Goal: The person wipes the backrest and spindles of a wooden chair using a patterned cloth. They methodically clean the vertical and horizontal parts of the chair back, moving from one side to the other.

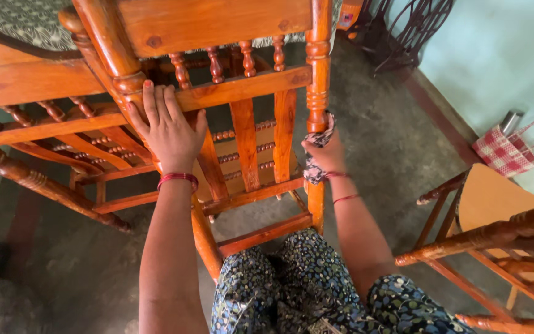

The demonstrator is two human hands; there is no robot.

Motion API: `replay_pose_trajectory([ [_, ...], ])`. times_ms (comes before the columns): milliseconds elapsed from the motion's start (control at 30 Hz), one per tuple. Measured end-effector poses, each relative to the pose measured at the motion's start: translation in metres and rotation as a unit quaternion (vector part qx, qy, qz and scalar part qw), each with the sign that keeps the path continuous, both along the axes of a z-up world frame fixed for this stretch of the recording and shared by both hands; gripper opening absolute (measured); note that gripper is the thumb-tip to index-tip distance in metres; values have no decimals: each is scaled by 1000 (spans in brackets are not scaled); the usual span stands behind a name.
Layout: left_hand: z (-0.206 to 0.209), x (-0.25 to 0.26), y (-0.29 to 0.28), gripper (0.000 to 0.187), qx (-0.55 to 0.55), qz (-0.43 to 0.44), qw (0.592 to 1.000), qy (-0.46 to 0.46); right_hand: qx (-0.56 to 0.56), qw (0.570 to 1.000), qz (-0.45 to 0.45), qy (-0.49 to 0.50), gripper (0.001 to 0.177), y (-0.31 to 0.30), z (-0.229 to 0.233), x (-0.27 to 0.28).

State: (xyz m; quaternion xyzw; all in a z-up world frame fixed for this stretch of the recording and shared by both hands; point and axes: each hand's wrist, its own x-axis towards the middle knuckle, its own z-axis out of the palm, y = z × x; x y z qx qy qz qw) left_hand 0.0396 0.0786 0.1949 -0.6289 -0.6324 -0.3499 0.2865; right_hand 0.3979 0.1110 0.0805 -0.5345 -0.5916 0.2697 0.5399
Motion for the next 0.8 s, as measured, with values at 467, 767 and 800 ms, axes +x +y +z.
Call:
replay_pose_trajectory([
  [467, -2, 2, -1, 76, 16, 12, 1000, 16, 58, 997, 17, 41, 72, -1, -77, 17],
  [767, -1, 2, -7, 76, -7, -13, 1000, 7, -97, 987, -126, -35, 98, -39, -159, 16],
  [800, 0, 3, -8, 76, -13, -14, 1000, 5, -102, 986, -129, -38, 100, -44, -170, 18],
])
